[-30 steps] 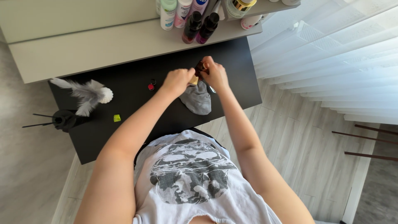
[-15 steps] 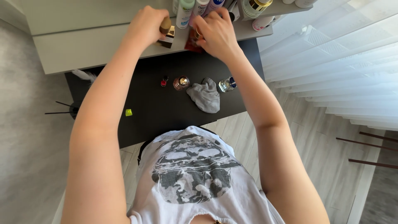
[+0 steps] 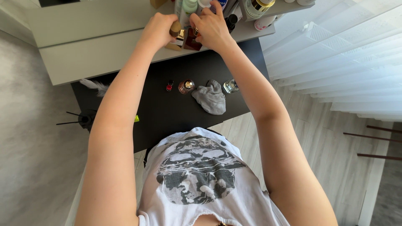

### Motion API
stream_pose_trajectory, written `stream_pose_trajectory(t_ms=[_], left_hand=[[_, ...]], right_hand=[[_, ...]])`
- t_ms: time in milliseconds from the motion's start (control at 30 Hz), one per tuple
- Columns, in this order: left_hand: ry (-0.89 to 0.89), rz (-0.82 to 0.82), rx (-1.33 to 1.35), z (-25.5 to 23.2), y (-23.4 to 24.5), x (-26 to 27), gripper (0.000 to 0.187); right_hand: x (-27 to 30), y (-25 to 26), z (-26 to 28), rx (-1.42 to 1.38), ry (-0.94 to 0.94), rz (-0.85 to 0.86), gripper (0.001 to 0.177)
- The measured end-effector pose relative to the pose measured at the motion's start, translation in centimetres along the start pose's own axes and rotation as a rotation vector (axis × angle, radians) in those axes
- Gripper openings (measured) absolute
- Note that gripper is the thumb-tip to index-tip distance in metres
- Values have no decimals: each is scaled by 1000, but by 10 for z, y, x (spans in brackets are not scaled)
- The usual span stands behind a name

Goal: Cleaning a dressing table by wiping down cosmetic bottles and the table surface with a grey cloth.

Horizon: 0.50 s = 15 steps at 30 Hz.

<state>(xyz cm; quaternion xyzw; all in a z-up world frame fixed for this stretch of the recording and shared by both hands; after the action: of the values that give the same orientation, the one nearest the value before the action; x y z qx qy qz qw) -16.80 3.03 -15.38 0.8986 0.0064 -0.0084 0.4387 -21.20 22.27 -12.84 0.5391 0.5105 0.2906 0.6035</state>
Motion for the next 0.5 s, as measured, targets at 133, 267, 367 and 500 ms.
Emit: stream_pose_trajectory(t_ms=[133,267,367,500], left_hand=[[-2,-20,-22,0,-5,-4,57],[-14,-41,-20,4,-9,-8,59],[-49,-82,-16,9,-14,-7,58],[-118,-162,-82,15,-23,-5,54]], right_hand=[[2,0,1,3,-8,-37,53],[3,-2,1,-23,-35,-11,55],[5,2,5,8,3,-52,55],[8,6,10,-28,-27,-44,57]])
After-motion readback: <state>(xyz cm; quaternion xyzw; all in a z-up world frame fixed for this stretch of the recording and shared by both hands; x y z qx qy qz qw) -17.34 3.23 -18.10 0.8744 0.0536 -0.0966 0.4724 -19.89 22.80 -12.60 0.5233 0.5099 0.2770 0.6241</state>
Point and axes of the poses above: each hand's wrist, its own x-axis away from the middle knuckle, its own y-axis out of the back of the hand, z = x × y, the point moved 4 cm from there along -x, towards the middle knuckle, and after that the axes turned 8 degrees about y, right-handed, at the moved point
